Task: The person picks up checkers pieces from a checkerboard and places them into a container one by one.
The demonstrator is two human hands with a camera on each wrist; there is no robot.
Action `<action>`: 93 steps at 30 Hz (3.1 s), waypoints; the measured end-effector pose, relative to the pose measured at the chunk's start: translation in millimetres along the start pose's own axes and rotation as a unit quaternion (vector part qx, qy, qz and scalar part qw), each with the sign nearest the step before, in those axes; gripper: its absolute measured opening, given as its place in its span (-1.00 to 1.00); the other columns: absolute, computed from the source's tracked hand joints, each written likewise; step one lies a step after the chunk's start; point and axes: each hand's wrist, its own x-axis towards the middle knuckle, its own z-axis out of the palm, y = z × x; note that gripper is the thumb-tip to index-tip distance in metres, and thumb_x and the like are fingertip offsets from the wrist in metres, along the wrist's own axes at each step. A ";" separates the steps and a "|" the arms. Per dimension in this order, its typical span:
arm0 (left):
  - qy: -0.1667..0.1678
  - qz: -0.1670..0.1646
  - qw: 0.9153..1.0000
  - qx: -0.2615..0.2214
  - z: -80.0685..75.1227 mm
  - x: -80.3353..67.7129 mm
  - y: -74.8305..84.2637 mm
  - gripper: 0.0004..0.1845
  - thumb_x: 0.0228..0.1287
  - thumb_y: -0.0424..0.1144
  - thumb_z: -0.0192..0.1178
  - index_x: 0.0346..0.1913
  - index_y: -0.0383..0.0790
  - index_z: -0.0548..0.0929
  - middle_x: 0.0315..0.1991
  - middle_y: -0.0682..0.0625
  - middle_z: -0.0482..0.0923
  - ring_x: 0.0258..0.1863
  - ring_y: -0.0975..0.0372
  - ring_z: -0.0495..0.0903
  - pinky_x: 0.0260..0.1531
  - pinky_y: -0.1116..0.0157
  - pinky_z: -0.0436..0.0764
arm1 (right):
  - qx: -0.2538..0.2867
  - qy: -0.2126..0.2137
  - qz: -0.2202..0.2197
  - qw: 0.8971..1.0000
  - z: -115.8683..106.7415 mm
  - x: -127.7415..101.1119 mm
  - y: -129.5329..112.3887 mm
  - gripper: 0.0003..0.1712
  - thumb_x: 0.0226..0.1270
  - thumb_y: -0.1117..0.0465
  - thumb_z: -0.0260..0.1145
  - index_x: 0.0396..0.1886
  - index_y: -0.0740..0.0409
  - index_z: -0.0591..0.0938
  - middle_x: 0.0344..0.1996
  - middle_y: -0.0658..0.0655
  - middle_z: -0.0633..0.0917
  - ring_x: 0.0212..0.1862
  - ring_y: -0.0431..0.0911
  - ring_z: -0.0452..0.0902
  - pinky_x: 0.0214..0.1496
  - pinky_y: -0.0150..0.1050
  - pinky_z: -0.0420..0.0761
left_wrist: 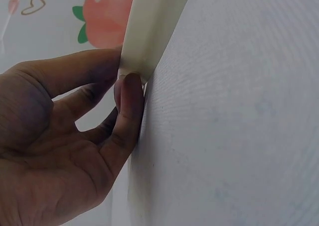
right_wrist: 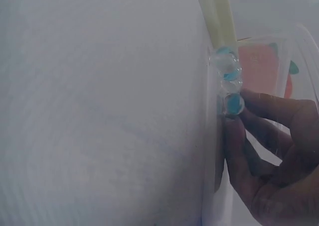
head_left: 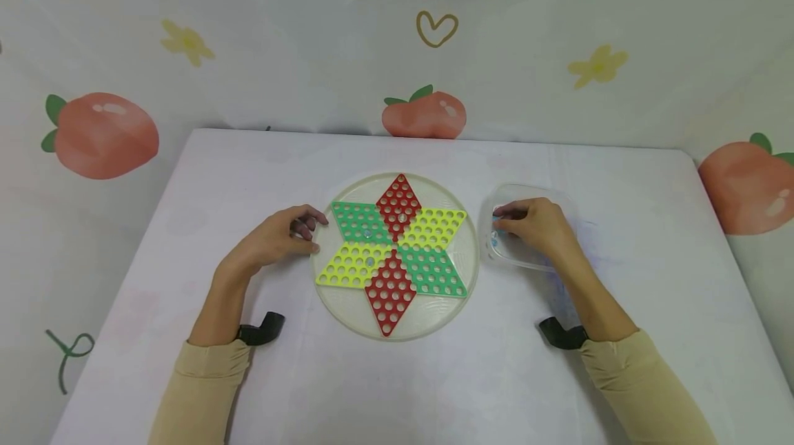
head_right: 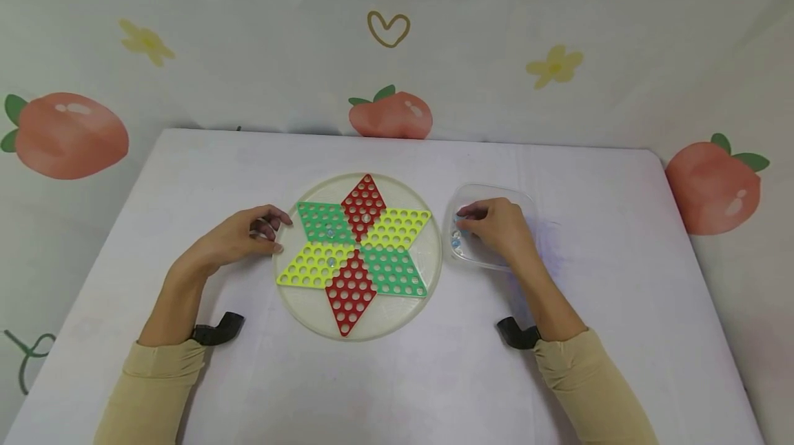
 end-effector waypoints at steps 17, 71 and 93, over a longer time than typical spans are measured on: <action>-0.014 -0.008 0.999 -0.029 -5.4 -2.1 -1.9 -0.51 0.09 -0.43 0.42 0.13 -0.22 0.60 -0.18 -0.16 0.52 -0.16 0.07 0.46 -0.15 0.28 0.45 | 0.078 0.080 -0.036 0.993 -9.5 -13.0 -12.0 -0.72 0.36 0.07 0.36 -0.08 0.15 0.71 -0.23 0.17 0.75 -0.29 0.02 0.69 -0.31 -0.39 0.59; 0.010 -0.006 1.000 -0.019 -2.4 3.5 -1.1 -0.54 0.07 -0.48 0.41 0.07 -0.26 0.59 -0.18 -0.15 0.53 -0.18 0.07 0.49 -0.16 0.28 0.46 | 0.290 -0.047 -0.109 0.950 67.4 13.5 -93.6 -0.75 0.27 0.32 0.40 -0.07 0.27 0.67 -0.16 0.17 0.70 -0.17 -0.03 0.60 -0.15 -0.35 0.58; 0.002 -0.012 0.999 -0.031 -1.8 1.0 -0.6 -0.54 0.07 -0.47 0.41 0.08 -0.27 0.58 -0.14 -0.15 0.54 -0.18 0.08 0.47 -0.18 0.31 0.45 | 0.101 -0.022 -0.134 0.986 90.0 22.4 -96.8 -0.72 0.16 0.14 0.53 -0.14 0.13 0.75 -0.33 0.03 0.73 -0.28 -0.12 0.61 -0.16 -0.24 0.57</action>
